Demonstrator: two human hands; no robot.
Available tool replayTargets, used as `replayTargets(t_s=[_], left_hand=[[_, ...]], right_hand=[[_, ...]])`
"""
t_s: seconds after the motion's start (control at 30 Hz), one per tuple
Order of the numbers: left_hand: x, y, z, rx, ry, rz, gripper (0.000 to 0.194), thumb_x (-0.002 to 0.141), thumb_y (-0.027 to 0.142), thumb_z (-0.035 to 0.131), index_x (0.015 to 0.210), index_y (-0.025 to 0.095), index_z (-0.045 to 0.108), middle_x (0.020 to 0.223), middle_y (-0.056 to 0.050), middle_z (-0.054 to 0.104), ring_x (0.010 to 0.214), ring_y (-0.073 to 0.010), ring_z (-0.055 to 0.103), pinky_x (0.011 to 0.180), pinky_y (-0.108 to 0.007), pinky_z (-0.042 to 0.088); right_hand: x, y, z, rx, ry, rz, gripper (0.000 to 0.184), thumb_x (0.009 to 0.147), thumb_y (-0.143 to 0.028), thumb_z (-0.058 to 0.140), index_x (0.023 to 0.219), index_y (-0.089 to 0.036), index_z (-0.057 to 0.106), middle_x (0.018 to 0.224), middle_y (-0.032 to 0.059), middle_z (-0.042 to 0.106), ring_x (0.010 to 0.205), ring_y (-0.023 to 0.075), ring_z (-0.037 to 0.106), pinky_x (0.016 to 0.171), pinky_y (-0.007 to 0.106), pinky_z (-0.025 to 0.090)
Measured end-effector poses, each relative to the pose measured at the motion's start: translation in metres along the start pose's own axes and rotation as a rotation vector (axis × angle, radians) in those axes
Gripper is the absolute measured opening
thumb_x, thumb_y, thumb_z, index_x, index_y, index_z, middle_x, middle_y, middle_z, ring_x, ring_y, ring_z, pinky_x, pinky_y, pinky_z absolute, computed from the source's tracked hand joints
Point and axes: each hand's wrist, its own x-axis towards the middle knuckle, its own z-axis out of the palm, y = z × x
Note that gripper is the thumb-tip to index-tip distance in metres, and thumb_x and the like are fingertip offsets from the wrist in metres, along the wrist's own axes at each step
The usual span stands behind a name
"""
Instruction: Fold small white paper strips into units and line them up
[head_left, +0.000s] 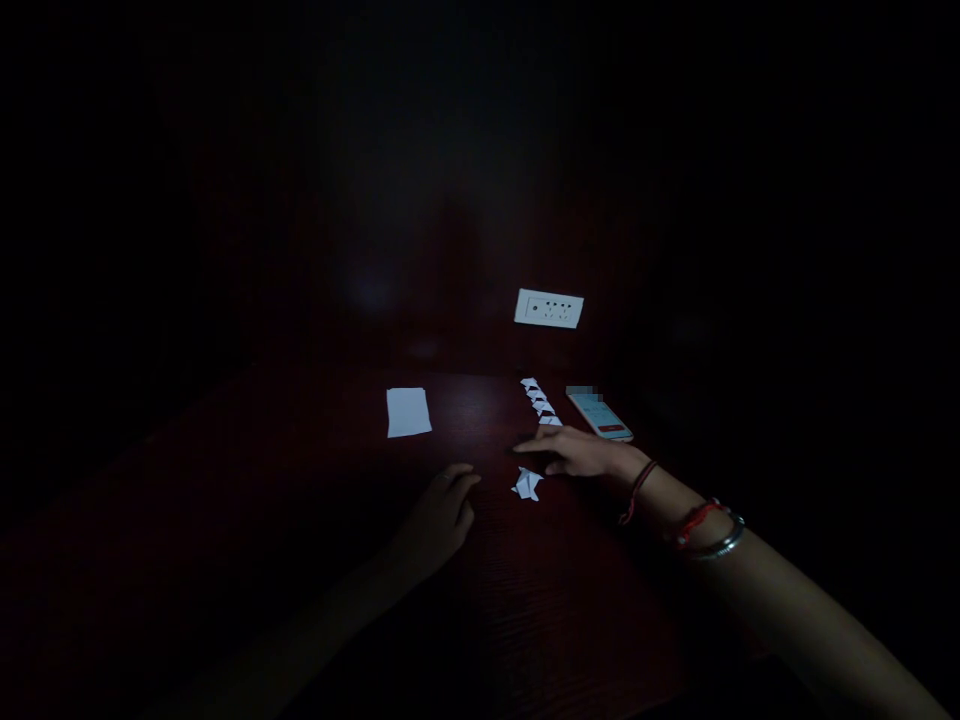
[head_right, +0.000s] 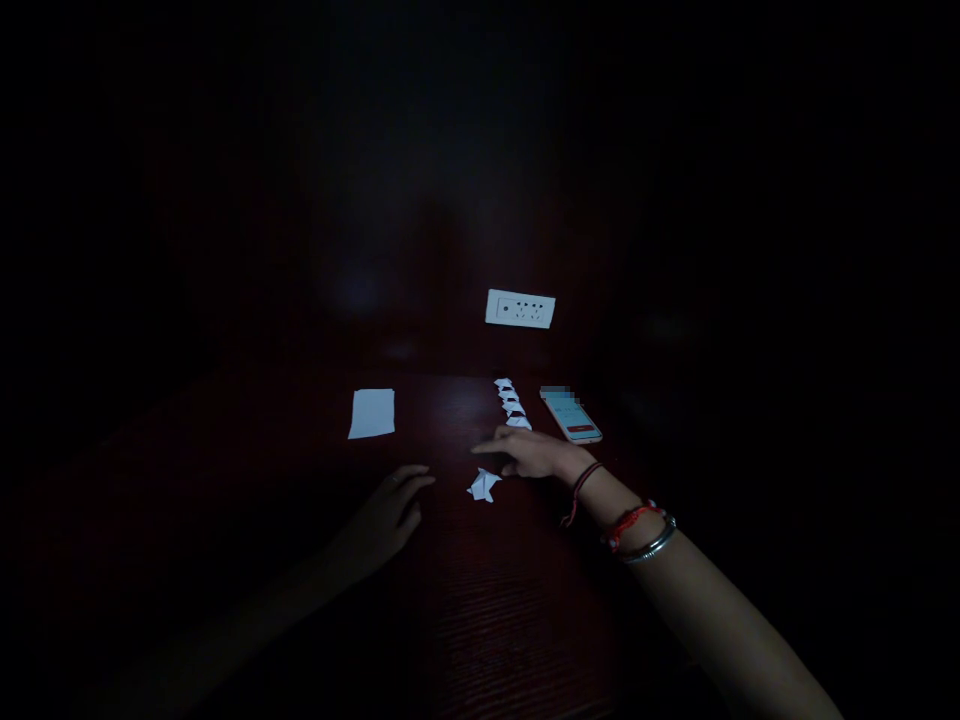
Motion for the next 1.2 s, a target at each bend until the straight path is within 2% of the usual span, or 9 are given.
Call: replayTargets(t_s=[0.07,0.13,0.23,0.43,0.57,0.67,0.8,1.0,1.2], left_hand=[[0.001,0.001,0.0,0.001,-0.003,-0.004,0.033,0.076,0.009,0.037,0.107,0.017,0.048,0.117,-0.005,0.042,0.107,-0.0191,0.043,0.092,-0.035,0.037],[0.001,0.002,-0.001,0.003,-0.005,-0.01,0.033,0.076,0.009,0.037,0.106,0.017,0.049,0.117,-0.005,0.042,0.108,-0.0197,0.041,0.093,-0.036,0.036],[0.002,0.002,-0.001,0.01,-0.012,-0.014,0.033,0.076,0.009,0.037,0.106,0.017,0.049,0.117,-0.006,0.042,0.108,-0.0198,0.041,0.093,-0.036,0.034],[0.003,-0.002,0.005,0.043,-0.014,0.002,0.033,0.076,0.009,0.037,0.106,0.017,0.05,0.118,-0.006,0.042,0.107,-0.0202,0.042,0.093,-0.036,0.035],[0.002,0.002,0.008,0.142,-0.04,0.019,0.037,0.075,0.008,0.038,0.109,0.017,0.049,0.114,-0.008,0.044,0.104,-0.0231,0.042,0.088,-0.039,0.036],[0.007,0.007,0.006,0.208,-0.096,0.029,0.042,0.072,0.007,0.039,0.112,0.016,0.047,0.111,-0.01,0.044,0.101,-0.0253,0.042,0.085,-0.041,0.035],[0.029,0.01,0.01,0.204,-0.151,0.077,0.042,0.072,0.009,0.041,0.113,0.018,0.047,0.107,-0.009,0.044,0.096,-0.0234,0.044,0.083,-0.039,0.035],[0.076,0.014,0.037,0.193,-0.138,0.087,0.041,0.072,0.009,0.042,0.112,0.019,0.047,0.108,-0.008,0.044,0.1,-0.0237,0.04,0.084,-0.039,0.033],[0.09,0.017,0.046,0.193,-0.131,0.08,0.041,0.072,0.009,0.043,0.111,0.02,0.048,0.108,-0.008,0.045,0.101,-0.0233,0.04,0.084,-0.038,0.032]], right_hand=[[0.0,0.001,0.008,-0.01,-0.018,-0.055,0.051,0.067,-0.016,0.063,0.115,-0.023,0.048,0.102,0.0043,0.048,0.097,0.0154,0.046,0.083,0.027,0.038],[0.001,0.002,0.016,-0.015,0.003,-0.053,0.039,0.066,-0.015,0.064,0.104,-0.022,0.057,0.104,0.0041,0.045,0.096,0.0151,0.046,0.083,0.026,0.038],[0.003,0.005,0.022,0.03,0.024,-0.037,0.024,0.067,-0.02,0.064,0.091,-0.018,0.061,0.1,0.004,0.045,0.092,0.0144,0.046,0.082,0.025,0.038],[0.002,0.015,0.023,0.131,0.055,-0.006,0.043,0.064,-0.034,0.066,0.101,-0.017,0.055,0.099,0.0042,0.046,0.092,0.0153,0.046,0.082,0.026,0.038],[0.002,0.016,0.029,0.149,0.043,0.005,0.03,0.064,-0.031,0.066,0.09,-0.016,0.059,0.096,0.0037,0.047,0.087,0.0139,0.048,0.08,0.025,0.039],[-0.001,0.018,0.03,0.122,0.086,0.025,0.028,0.065,-0.031,0.065,0.088,-0.016,0.06,0.094,0.0034,0.049,0.084,0.0132,0.049,0.077,0.024,0.04],[-0.012,0.037,0.025,0.069,0.17,0.102,0.025,0.07,-0.029,0.061,0.091,-0.017,0.059,0.094,0.0045,0.051,0.088,0.0149,0.049,0.08,0.027,0.039],[-0.022,0.077,0.019,-0.016,0.218,0.257,0.026,0.069,-0.024,0.061,0.093,-0.014,0.059,0.093,0.0077,0.051,0.087,0.018,0.049,0.079,0.03,0.04],[-0.014,0.094,0.024,-0.066,0.194,0.309,0.027,0.07,-0.022,0.059,0.095,-0.013,0.059,0.094,0.0091,0.053,0.086,0.0185,0.052,0.078,0.029,0.04]])
